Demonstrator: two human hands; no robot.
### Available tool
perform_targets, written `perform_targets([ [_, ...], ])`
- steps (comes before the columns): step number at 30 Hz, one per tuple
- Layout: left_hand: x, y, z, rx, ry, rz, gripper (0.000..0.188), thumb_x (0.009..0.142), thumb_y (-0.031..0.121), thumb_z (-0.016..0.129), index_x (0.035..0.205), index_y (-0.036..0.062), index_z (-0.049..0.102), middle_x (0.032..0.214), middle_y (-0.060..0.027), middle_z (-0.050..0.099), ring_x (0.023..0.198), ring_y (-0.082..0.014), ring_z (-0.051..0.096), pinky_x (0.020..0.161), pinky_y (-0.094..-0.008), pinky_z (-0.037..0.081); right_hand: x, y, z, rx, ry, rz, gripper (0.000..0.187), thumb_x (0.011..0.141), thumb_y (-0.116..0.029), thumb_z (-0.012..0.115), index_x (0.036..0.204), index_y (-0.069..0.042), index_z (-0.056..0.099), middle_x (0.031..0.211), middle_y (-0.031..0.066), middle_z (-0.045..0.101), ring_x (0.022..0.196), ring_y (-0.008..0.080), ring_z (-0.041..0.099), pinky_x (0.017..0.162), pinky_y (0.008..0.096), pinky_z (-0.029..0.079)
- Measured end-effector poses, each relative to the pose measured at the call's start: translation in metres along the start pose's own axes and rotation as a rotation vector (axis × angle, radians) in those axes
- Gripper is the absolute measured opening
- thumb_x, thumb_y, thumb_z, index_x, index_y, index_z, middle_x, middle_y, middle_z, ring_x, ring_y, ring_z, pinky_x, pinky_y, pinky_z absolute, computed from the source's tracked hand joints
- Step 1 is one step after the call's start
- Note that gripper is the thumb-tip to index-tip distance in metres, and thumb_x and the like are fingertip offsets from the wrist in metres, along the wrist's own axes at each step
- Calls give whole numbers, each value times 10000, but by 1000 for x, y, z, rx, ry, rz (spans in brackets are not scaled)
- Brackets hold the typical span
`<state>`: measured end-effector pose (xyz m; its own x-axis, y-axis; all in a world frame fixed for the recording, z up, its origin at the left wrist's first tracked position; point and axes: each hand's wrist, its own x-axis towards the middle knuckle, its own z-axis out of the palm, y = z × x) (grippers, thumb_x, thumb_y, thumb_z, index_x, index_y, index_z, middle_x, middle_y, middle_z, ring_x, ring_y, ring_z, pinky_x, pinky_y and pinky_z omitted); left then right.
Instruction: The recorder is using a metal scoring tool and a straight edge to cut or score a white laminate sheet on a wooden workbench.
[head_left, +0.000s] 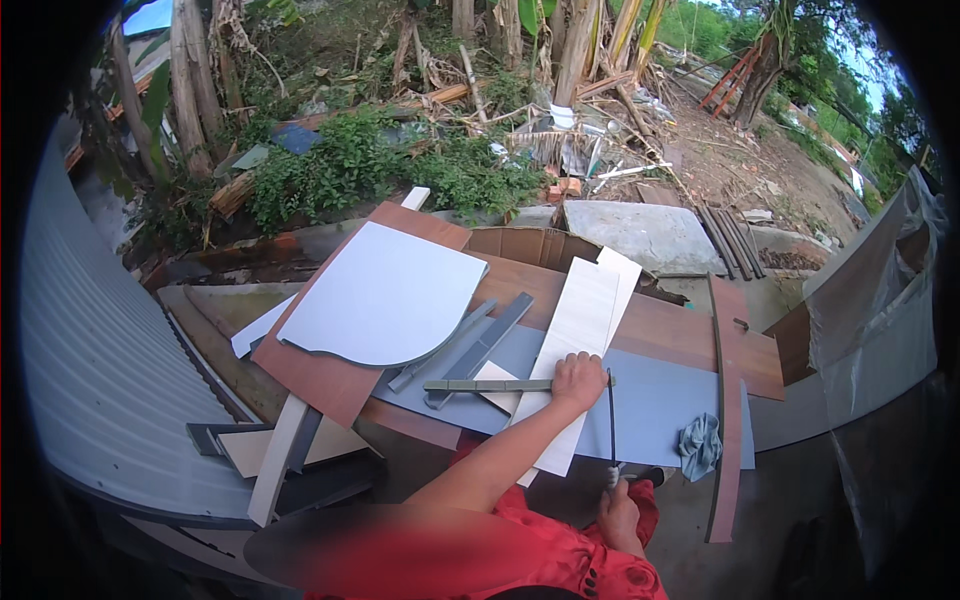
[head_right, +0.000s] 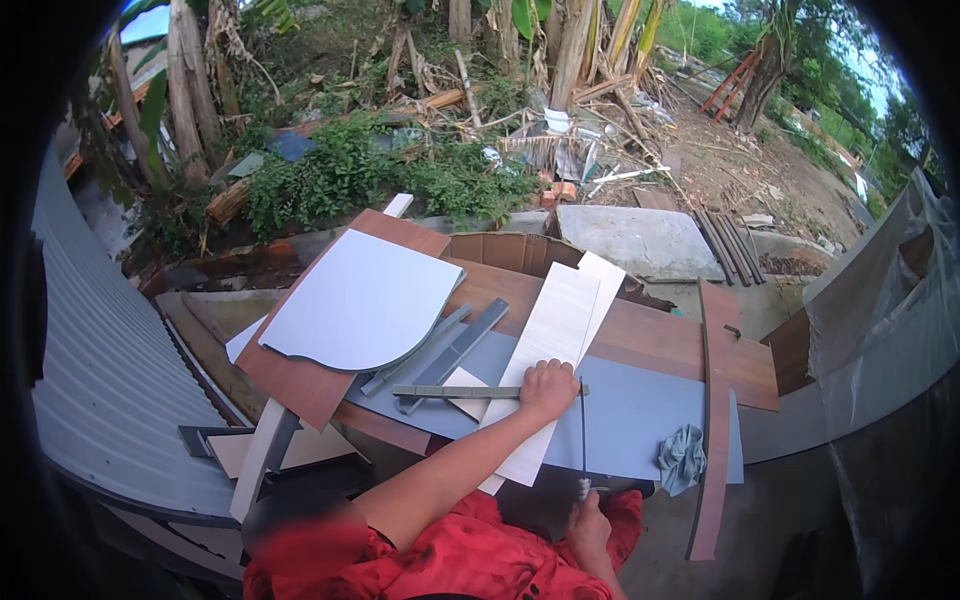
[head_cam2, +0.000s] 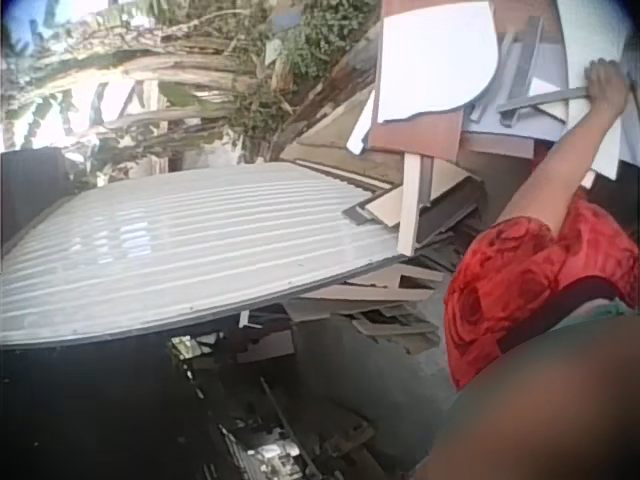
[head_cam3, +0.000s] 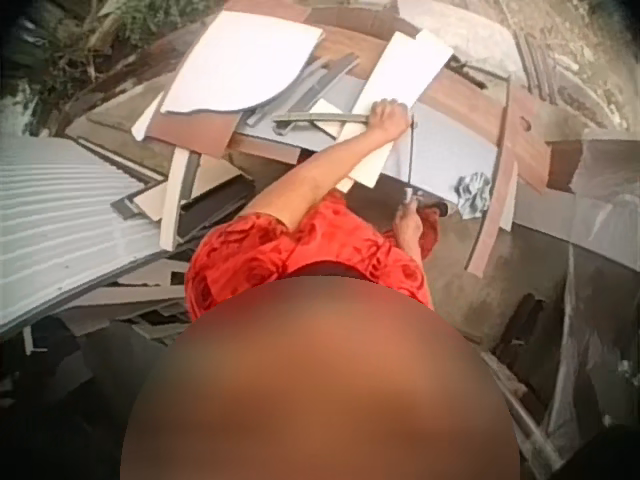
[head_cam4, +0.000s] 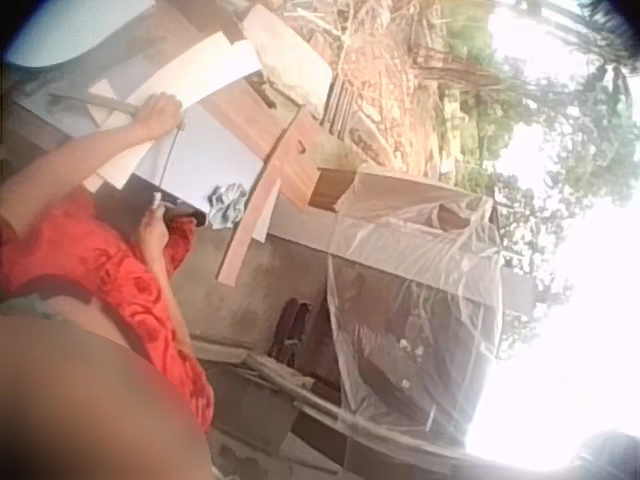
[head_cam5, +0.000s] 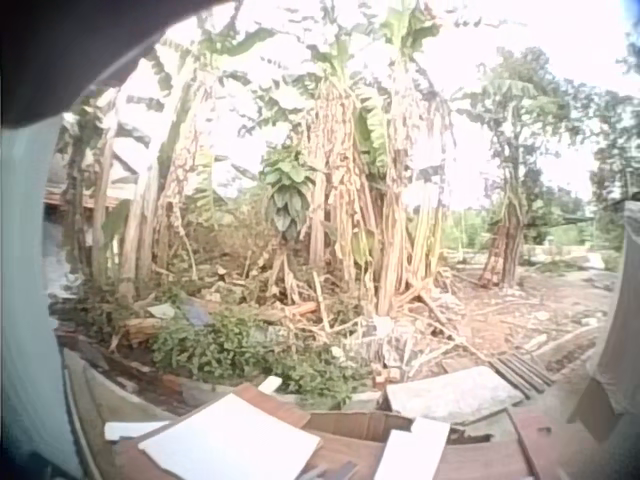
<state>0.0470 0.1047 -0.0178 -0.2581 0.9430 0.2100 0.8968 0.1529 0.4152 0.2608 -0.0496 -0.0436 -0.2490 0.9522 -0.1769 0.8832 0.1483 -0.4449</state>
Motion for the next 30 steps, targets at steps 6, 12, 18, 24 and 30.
perform_targets([
  [6,3,3,3,54,-13,60,229,823,253,505,838,76,650,883,-105,634,869,-275,600,750,-431,461,45,-23,-22,18,40,-64,257,879,-189,481,1044,-5,411,704,269,610,664,465,604,609,565,456],
  [12,1,11,2,108,-31,52,252,839,257,482,871,65,641,931,-120,628,906,-294,601,785,-452,468,99,-45,-22,34,66,-51,196,863,-114,427,1005,21,428,754,260,633,709,446,626,648,550,475],
  [18,0,8,1,114,-74,26,275,850,264,459,866,59,642,934,-119,627,907,-297,601,791,-453,469,12,-20,-18,49,21,19,216,886,-162,436,1021,6,416,754,258,631,696,458,622,636,562,477],
  [24,1,8,-2,148,-61,51,277,851,259,456,855,55,643,924,-121,632,895,-296,602,788,-451,470,19,-23,-30,34,-27,-12,219,880,-165,445,1010,9,419,757,248,634,704,442,629,637,553,482],
  [30,2,10,8,185,-1,74,277,842,276,467,861,68,648,908,-111,633,894,-287,599,772,-447,467,104,-47,-27,90,64,-40,191,829,-74,440,995,22,439,773,246,639,739,426,637,660,529,489],
])
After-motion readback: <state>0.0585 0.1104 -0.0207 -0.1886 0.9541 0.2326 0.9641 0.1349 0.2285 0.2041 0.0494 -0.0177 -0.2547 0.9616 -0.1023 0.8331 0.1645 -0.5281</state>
